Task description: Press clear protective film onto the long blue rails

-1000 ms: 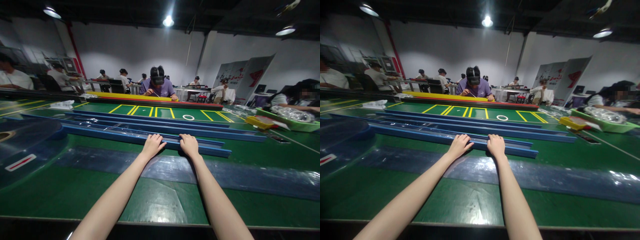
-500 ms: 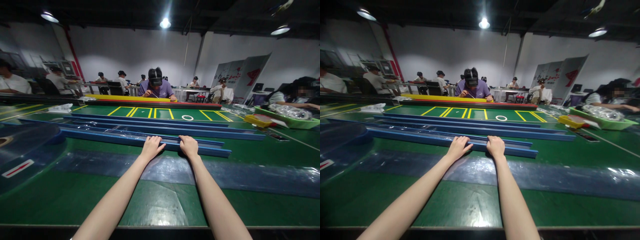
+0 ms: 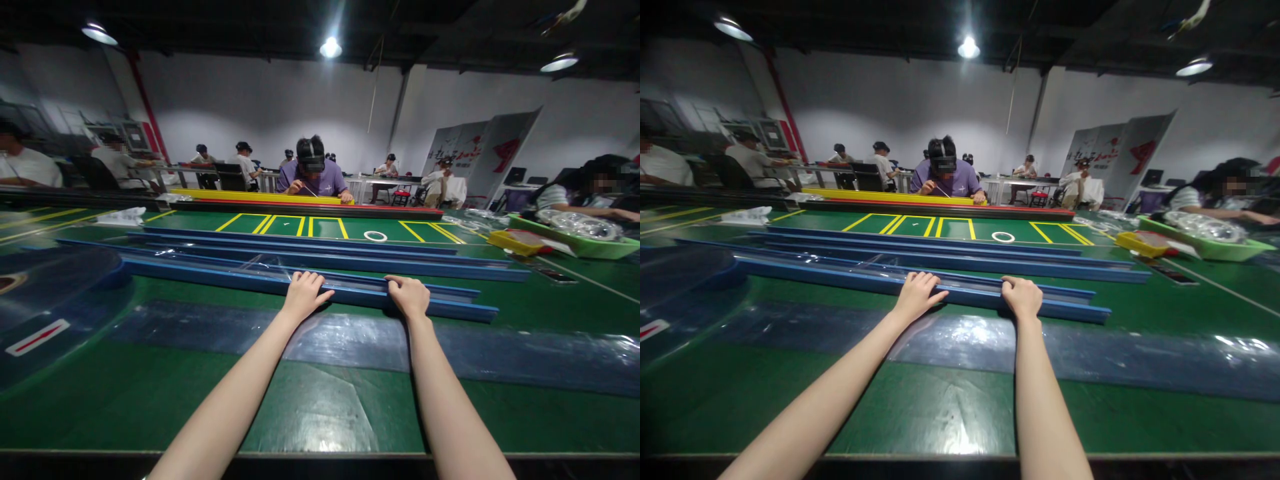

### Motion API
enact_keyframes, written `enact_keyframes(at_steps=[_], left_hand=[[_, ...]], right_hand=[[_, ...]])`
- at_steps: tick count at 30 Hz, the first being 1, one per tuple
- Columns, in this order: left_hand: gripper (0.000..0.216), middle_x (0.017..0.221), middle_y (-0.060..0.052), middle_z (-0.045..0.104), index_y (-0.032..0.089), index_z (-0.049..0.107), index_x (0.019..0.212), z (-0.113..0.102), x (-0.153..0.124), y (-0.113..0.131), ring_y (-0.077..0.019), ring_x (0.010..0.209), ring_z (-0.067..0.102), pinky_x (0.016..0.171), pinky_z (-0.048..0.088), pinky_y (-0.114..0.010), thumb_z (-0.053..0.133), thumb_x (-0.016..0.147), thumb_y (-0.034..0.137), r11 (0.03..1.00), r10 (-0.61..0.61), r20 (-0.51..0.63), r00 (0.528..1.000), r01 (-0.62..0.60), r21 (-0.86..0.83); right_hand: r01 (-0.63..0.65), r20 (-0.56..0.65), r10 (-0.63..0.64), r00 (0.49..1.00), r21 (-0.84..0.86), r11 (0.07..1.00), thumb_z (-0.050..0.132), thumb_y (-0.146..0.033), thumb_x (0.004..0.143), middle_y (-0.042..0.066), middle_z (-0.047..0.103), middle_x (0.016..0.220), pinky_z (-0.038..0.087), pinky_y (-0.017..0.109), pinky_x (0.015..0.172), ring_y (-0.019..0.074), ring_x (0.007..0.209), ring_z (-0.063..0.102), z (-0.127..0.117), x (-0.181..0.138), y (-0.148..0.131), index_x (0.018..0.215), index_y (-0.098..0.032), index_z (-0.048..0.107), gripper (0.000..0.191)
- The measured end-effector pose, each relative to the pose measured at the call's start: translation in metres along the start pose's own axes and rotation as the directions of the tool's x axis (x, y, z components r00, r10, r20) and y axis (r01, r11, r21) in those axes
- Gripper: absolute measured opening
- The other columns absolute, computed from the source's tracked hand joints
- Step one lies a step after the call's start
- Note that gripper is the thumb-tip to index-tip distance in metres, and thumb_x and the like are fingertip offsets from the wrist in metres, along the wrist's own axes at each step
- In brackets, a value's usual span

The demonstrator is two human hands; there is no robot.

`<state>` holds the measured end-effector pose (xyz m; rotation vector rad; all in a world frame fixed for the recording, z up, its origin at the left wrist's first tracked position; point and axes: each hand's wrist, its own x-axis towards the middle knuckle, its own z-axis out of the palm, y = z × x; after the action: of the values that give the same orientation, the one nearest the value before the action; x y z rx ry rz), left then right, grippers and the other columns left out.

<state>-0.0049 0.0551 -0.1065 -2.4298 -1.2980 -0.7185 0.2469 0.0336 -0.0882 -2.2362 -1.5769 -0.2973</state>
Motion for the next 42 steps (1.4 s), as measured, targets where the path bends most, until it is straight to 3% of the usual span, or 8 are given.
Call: enact_keyframes(at_steps=[6, 13, 17, 24, 28, 31, 42], left_hand=[[0.038, 0.092, -0.007, 0.062, 0.019, 0.059, 0.086, 0.0, 0.001, 0.001, -0.0225, 0.09, 0.051, 0.08, 0.031, -0.036, 0.039, 0.086, 0.051, 1.0, 0.017, 0.006, 1.0, -0.018, 0.023], [0.04, 0.091, -0.007, 0.062, 0.018, 0.059, 0.084, -0.001, 0.0, 0.002, -0.0219, 0.089, 0.051, 0.078, 0.031, -0.035, 0.037, 0.087, 0.051, 0.999, 0.025, 0.009, 1.0, -0.026, 0.043], [0.04, 0.09, -0.007, 0.062, 0.018, 0.059, 0.083, 0.0, 0.0, 0.002, -0.0217, 0.088, 0.052, 0.076, 0.031, -0.035, 0.038, 0.087, 0.051, 0.998, 0.033, -0.006, 0.999, -0.033, 0.05], [0.037, 0.087, -0.007, 0.063, 0.017, 0.059, 0.078, 0.005, 0.001, 0.001, -0.0216, 0.083, 0.053, 0.072, 0.031, -0.034, 0.044, 0.085, 0.05, 0.997, 0.047, -0.063, 0.997, -0.042, 0.066], [0.037, 0.085, -0.006, 0.063, 0.017, 0.059, 0.077, 0.006, 0.001, 0.0, -0.0214, 0.082, 0.053, 0.071, 0.031, -0.034, 0.045, 0.084, 0.051, 0.995, 0.058, -0.088, 0.994, -0.05, 0.089], [0.036, 0.084, -0.006, 0.063, 0.017, 0.059, 0.078, 0.005, 0.001, 0.001, -0.0215, 0.082, 0.053, 0.071, 0.031, -0.034, 0.046, 0.084, 0.05, 0.994, 0.06, -0.098, 0.993, -0.05, 0.095], [0.037, 0.083, -0.006, 0.064, 0.017, 0.06, 0.077, 0.004, 0.001, 0.003, -0.0213, 0.081, 0.054, 0.07, 0.03, -0.034, 0.045, 0.084, 0.05, 0.995, 0.03, -0.063, 0.998, -0.024, 0.093]], right_hand=[[-0.049, 0.01, 0.048, 0.999, 0.015, 0.999, 0.04, -0.031, 0.078, 0.006, 0.069, 0.085, 0.042, 0.026, 0.067, 0.0192, 0.078, 0.061, -0.004, 0.003, 0.017, 0.102, -0.03, 0.068, 0.037], [-0.045, 0.109, 0.039, 0.993, 0.058, 0.997, 0.035, -0.032, 0.079, 0.004, 0.068, 0.092, 0.039, 0.028, 0.067, 0.022, 0.088, 0.06, -0.012, 0.005, 0.016, 0.101, -0.034, 0.067, 0.039], [-0.007, 0.095, 0.001, 0.995, 0.061, 0.998, 0.035, -0.029, 0.08, 0.003, 0.068, 0.095, 0.037, 0.027, 0.066, 0.0201, 0.088, 0.059, -0.011, 0.005, 0.013, 0.097, -0.03, 0.068, 0.037], [0.186, -0.12, -0.181, 0.976, 0.036, 0.982, 0.036, -0.018, 0.08, 0.007, 0.067, 0.093, 0.035, 0.029, 0.076, 0.019, 0.086, 0.058, -0.002, 0.002, -0.008, 0.091, -0.017, 0.066, 0.032], [0.398, -0.204, -0.373, 0.905, 0.095, 0.913, 0.038, -0.015, 0.079, 0.007, 0.065, 0.097, 0.032, 0.029, 0.082, 0.0185, 0.091, 0.055, 0.005, -0.008, -0.035, 0.091, -0.016, 0.064, 0.028], [0.529, -0.172, -0.511, 0.842, 0.085, 0.844, 0.037, -0.015, 0.082, 0.007, 0.064, 0.101, 0.031, 0.028, 0.082, 0.0176, 0.093, 0.053, 0.012, -0.017, -0.054, 0.095, -0.017, 0.062, 0.028], [0.524, -0.079, -0.52, 0.85, 0.036, 0.851, 0.035, -0.02, 0.086, 0.006, 0.063, 0.105, 0.03, 0.029, 0.081, 0.0181, 0.096, 0.052, 0.012, -0.019, -0.059, 0.104, -0.019, 0.058, 0.03]])
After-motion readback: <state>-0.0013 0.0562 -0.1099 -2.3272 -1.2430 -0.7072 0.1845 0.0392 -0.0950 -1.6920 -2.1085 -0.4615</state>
